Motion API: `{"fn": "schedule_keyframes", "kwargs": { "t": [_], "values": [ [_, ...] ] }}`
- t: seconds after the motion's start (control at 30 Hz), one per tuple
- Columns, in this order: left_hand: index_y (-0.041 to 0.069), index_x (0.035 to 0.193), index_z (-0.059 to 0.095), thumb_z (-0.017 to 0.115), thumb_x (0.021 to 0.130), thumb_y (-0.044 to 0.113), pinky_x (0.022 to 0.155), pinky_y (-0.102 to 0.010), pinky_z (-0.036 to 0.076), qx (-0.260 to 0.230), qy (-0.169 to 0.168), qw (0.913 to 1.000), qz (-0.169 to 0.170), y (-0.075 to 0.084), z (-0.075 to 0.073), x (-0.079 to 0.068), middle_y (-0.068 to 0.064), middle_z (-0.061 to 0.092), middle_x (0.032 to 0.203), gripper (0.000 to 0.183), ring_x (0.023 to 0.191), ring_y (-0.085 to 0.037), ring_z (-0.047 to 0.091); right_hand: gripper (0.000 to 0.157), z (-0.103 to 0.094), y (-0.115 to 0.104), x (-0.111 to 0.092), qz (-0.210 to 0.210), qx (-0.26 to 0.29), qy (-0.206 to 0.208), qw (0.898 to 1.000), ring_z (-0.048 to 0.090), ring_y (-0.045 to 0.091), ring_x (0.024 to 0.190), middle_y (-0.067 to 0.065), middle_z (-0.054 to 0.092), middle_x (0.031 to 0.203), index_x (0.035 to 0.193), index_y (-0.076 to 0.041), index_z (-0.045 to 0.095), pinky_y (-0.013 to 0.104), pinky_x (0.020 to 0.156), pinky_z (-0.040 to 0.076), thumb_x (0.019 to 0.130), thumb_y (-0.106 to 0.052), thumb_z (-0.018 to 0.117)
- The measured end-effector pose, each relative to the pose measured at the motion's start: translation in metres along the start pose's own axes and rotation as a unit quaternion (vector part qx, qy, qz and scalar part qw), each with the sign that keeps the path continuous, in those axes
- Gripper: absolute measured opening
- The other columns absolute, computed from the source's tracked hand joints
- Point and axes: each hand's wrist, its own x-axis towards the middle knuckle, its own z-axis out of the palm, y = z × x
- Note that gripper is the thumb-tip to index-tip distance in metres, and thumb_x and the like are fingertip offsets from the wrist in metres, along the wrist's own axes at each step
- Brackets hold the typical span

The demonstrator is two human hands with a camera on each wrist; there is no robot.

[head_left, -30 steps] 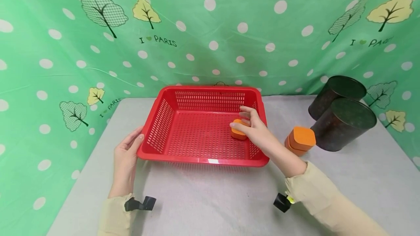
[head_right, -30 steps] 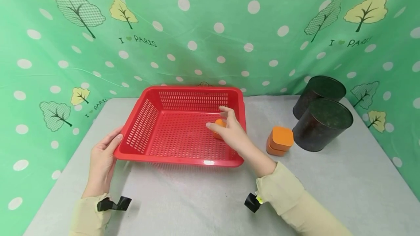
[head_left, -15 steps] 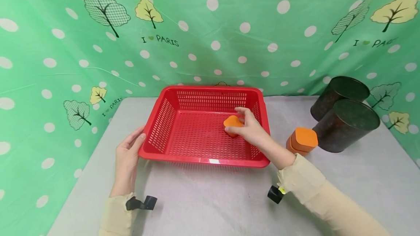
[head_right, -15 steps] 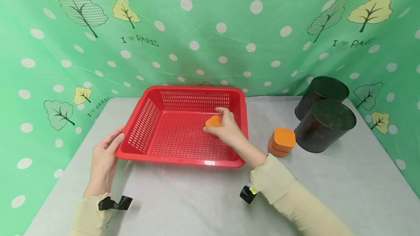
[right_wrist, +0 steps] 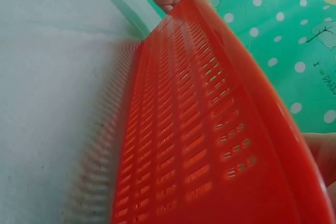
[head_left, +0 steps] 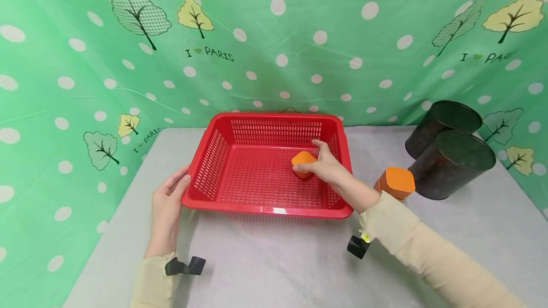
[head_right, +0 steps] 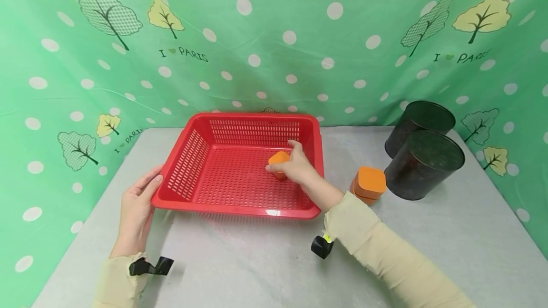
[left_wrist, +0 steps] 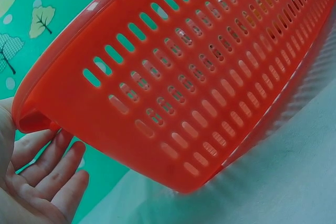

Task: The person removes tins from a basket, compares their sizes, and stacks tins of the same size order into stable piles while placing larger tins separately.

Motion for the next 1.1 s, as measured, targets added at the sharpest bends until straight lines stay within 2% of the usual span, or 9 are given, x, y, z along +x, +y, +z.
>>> {"fn": "schedule_keyframes", "kwargs": {
  "t": [0.37,0.53,0.87,1.1],
  "values": [
    [0.014,0.140,0.058,0.068,0.096,0.028,0.082,-0.011,0.055,-0.003,-0.005,1.0000,0.000,0.000,0.002,0.001,0.014,0.066,0.117,0.048,0.100,0.003,0.067,0.088,0.005,0.005,0.008,0.004,-0.042,-0.048,0.998,0.049,0.038,0.136,0.018,0.035,0.156,0.155,-0.007,0.020,0.049,0.117,0.038,0.085,-0.007,0.073],
    [0.014,0.141,0.057,0.068,0.095,0.027,0.083,-0.010,0.054,-0.004,-0.004,1.0000,0.000,0.001,0.000,-0.001,0.015,0.066,0.116,0.049,0.101,0.004,0.066,0.080,0.008,0.005,0.015,-0.005,-0.058,-0.053,0.997,0.052,0.037,0.134,0.018,0.039,0.153,0.152,-0.006,0.030,0.047,0.114,0.042,0.085,-0.002,0.074],
    [0.015,0.140,0.059,0.071,0.093,0.030,0.082,-0.010,0.055,-0.007,0.008,0.9999,-0.006,0.001,-0.001,-0.004,0.011,0.066,0.123,0.051,0.104,0.002,0.065,0.066,0.013,0.004,0.024,-0.006,-0.131,-0.032,0.991,0.060,0.032,0.124,0.016,0.047,0.150,0.144,-0.009,0.048,0.044,0.114,0.043,0.085,-0.003,0.075],
    [0.014,0.139,0.059,0.070,0.093,0.028,0.084,-0.010,0.054,-0.010,0.010,0.9999,-0.006,0.002,0.002,-0.004,0.010,0.065,0.123,0.049,0.105,0.001,0.065,0.066,0.014,0.003,0.026,-0.018,-0.174,-0.015,0.985,0.063,0.031,0.117,0.017,0.055,0.139,0.142,-0.009,0.050,0.043,0.108,0.048,0.083,-0.006,0.078]
  ]
}}
